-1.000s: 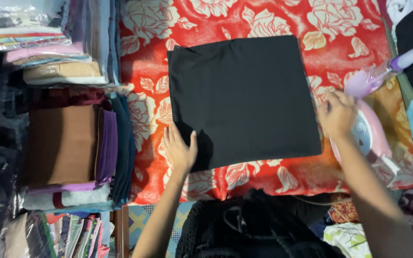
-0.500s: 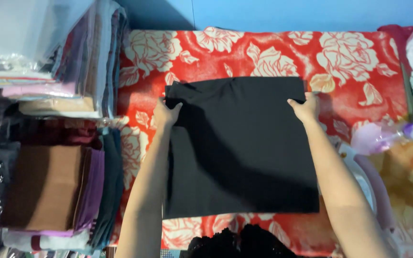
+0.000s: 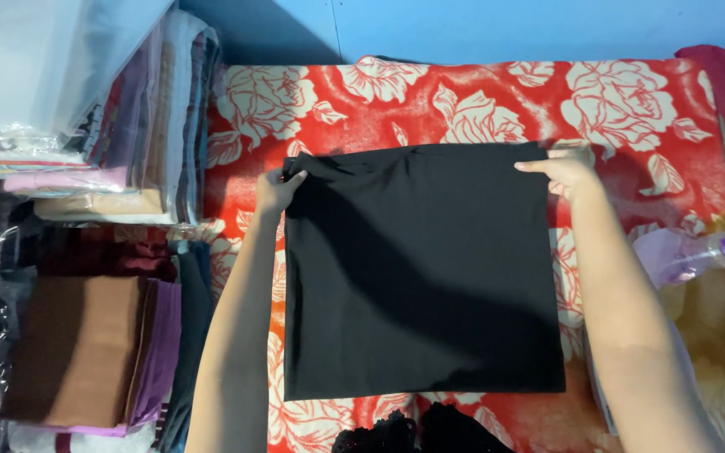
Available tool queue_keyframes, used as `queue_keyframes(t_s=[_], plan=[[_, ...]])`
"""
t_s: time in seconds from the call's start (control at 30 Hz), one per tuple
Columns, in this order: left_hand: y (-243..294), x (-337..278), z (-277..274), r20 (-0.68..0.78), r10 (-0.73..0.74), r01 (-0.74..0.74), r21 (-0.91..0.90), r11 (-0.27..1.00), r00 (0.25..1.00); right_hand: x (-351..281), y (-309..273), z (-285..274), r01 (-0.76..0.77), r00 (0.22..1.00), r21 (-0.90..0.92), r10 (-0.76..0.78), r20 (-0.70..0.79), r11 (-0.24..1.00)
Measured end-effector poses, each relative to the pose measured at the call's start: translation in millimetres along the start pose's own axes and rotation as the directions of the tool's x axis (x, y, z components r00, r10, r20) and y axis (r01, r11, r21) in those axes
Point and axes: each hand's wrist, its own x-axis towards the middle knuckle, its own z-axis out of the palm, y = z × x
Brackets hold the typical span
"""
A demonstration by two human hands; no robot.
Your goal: The person irons a black piece of fabric on a floral-patterned surface, using a pink iron and a spray bottle. They repeatedly smooth the fabric, spray it with water, and iron it flat before folding it into a smaller square.
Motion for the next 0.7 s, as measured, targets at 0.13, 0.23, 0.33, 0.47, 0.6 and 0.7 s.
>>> queue_keyframes(t_s=[0.13,0.23,0.33,0.47,0.6,0.7], plan=[[56,-32,-11,0.01,0.061,-0.059,-0.163,0.985,0.998,-9,-16,-5,0.105,0.994,0.013,-0.104,-0.042,0.994],[111,-51,-31,-0.068,0.243,-0.249,-0.108,0.962,0.968,-9,-36,-20,0.133,0.991,0.039,-0.131,-0.037,0.99],[188,-76,-63,-0.114,0.668,-0.675,-0.044,0.736,0.736,-5,-59,-59,0.258,0.966,0.198,-0.252,-0.057,0.945],[299,-129,-107,-0.107,0.819,-0.801,-0.314,0.51,0.564,-108,-119,-100,0.605,0.791,0.295,-0.6,-0.118,0.739],[357,-201,-153,-0.077,0.916,-0.857,-0.391,0.337,0.395,-144,-110,-152,0.858,0.514,0.163,-0.814,-0.27,0.488],[348,-261,-177,-0.037,0.928,-0.921,-0.15,0.361,0.37,-211,-80,-138,0.807,0.59,0.153,-0.764,-0.261,0.571]])
